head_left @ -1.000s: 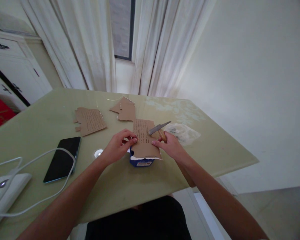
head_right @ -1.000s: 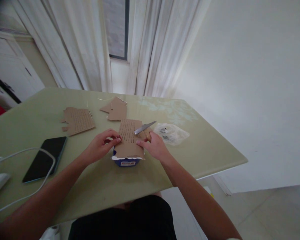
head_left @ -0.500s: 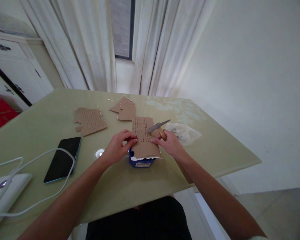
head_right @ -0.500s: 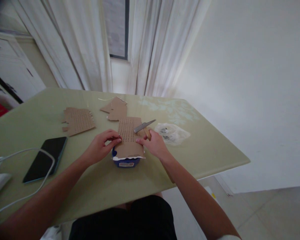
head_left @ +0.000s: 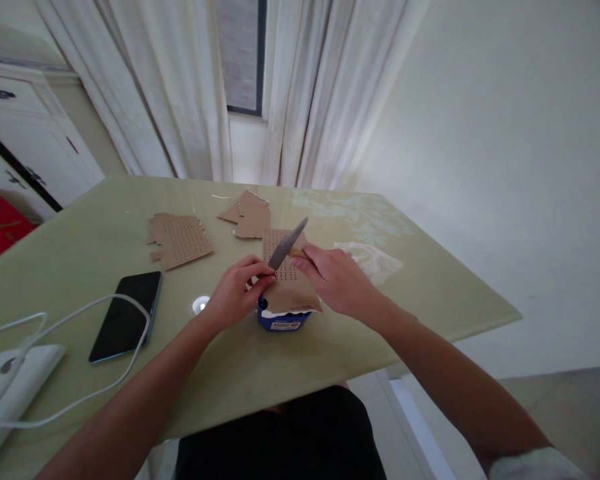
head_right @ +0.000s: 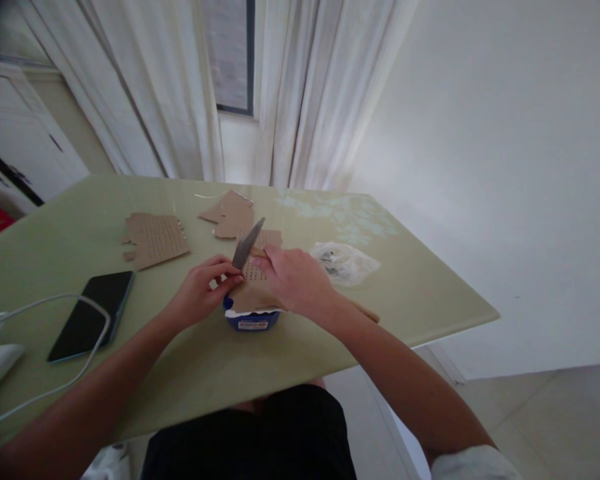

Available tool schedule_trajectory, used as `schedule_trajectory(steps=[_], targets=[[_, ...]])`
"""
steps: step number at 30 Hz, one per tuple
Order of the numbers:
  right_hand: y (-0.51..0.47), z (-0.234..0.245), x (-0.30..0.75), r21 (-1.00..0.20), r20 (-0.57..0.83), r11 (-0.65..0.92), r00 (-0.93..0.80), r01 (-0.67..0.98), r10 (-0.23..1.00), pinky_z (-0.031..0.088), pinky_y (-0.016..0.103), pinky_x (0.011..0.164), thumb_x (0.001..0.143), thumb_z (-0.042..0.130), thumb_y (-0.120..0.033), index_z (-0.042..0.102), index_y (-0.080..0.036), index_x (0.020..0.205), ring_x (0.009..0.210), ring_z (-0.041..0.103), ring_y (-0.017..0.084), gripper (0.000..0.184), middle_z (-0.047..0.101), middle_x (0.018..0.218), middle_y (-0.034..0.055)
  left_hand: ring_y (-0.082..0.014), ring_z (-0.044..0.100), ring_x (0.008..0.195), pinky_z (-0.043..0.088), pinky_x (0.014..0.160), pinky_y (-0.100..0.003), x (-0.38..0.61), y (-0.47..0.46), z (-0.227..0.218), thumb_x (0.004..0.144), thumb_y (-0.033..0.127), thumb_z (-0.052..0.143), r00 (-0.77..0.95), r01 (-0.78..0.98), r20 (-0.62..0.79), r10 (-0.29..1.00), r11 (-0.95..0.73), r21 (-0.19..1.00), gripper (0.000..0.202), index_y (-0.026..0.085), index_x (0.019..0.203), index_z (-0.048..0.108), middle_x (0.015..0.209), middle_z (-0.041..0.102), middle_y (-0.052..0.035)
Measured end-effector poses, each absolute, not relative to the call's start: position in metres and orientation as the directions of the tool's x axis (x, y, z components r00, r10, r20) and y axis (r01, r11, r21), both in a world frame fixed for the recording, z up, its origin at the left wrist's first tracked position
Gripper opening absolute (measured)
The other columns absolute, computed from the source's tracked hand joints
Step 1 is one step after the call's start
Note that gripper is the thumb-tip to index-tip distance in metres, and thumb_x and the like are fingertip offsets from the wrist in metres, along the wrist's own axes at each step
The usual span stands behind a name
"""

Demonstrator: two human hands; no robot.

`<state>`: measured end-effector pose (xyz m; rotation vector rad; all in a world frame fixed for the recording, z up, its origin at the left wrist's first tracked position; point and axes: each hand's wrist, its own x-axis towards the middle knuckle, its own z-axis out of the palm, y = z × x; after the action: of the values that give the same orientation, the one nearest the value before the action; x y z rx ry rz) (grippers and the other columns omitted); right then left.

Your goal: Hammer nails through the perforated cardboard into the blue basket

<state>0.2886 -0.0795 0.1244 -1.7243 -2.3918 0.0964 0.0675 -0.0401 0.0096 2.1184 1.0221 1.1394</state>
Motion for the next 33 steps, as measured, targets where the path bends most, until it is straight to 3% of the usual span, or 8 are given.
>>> schedule_trajectory(steps=[3,7,12,17,22,27,33], targets=[[-0.080,0.128,0.284,-0.102,0.093,0.322,-0.313,0.941,0.945,0.031,0.032,0.066,0.116,0.042,-0.048,0.069,-0.020,0.105,0.083,0.074,0.024,0.040,0.081,0.092,0.0089,-0.0154,0.068,0.078,0.056,0.067,-0.026,0.067,-0.039,0.009,0.099,0.031,0.067,0.359,0.341,0.471,0.806,-0.583,0.738,0.018,0.020,0.092,0.079,0.097,0.071,-0.0053],[-0.078,0.131,0.286,-0.112,0.150,0.308,-0.290,0.945,0.945,0.033,0.032,0.068,0.117,0.041,-0.047,0.068,-0.020,0.106,0.084,0.075,0.024,0.040,0.081,0.093,0.0080,-0.0170,0.071,0.082,0.056,0.069,-0.027,0.066,-0.038,0.008,0.098,0.032,0.069,0.347,0.321,0.481,0.806,-0.583,0.746,0.016,0.020,0.095,0.080,0.099,0.073,-0.0060],[-0.077,0.130,0.288,-0.087,0.073,0.339,-0.334,0.937,0.940,0.032,0.033,0.065,0.117,0.040,-0.049,0.070,-0.020,0.104,0.084,0.076,0.025,0.044,0.081,0.091,0.0090,-0.0179,0.071,0.086,0.055,0.073,-0.027,0.065,-0.037,0.010,0.097,0.031,0.070,0.366,0.327,0.475,0.800,-0.589,0.739,0.016,0.021,0.090,0.081,0.095,0.074,-0.0051],[-0.077,0.134,0.290,-0.126,0.151,0.308,-0.289,0.943,0.945,0.034,0.033,0.067,0.118,0.039,-0.045,0.070,-0.019,0.109,0.084,0.075,0.024,0.041,0.080,0.093,0.0084,-0.0195,0.072,0.089,0.056,0.070,-0.027,0.062,-0.036,0.010,0.097,0.034,0.070,0.373,0.321,0.447,0.813,-0.565,0.760,0.017,0.021,0.092,0.081,0.098,0.074,-0.0065],[-0.079,0.132,0.288,-0.043,0.082,0.347,-0.343,0.937,0.936,0.031,0.033,0.065,0.117,0.039,-0.049,0.069,-0.020,0.106,0.083,0.075,0.026,0.044,0.081,0.093,0.0103,-0.0192,0.072,0.087,0.058,0.074,-0.029,0.061,-0.037,0.011,0.097,0.034,0.070,0.392,0.349,0.439,0.808,-0.573,0.741,0.018,0.021,0.091,0.081,0.098,0.075,-0.0066],[-0.079,0.138,0.285,-0.039,0.197,0.279,-0.267,0.959,0.944,0.033,0.033,0.065,0.118,0.034,-0.050,0.067,-0.020,0.115,0.081,0.075,0.026,0.044,0.081,0.093,0.0097,-0.0205,0.073,0.090,0.059,0.077,-0.030,0.062,-0.040,0.015,0.098,0.034,0.068,0.397,0.370,0.451,0.800,-0.589,0.719,0.019,0.021,0.093,0.081,0.098,0.076,-0.0070],[-0.082,0.129,0.283,0.027,0.065,0.326,-0.327,0.945,0.943,0.036,0.033,0.066,0.117,0.035,-0.052,0.066,-0.020,0.109,0.084,0.076,0.028,0.045,0.081,0.096,0.0120,-0.0198,0.072,0.088,0.058,0.081,-0.032,0.062,-0.040,0.015,0.099,0.030,0.068,0.414,0.385,0.464,0.783,-0.612,0.691,0.017,0.021,0.090,0.080,0.097,0.075,-0.0059]])
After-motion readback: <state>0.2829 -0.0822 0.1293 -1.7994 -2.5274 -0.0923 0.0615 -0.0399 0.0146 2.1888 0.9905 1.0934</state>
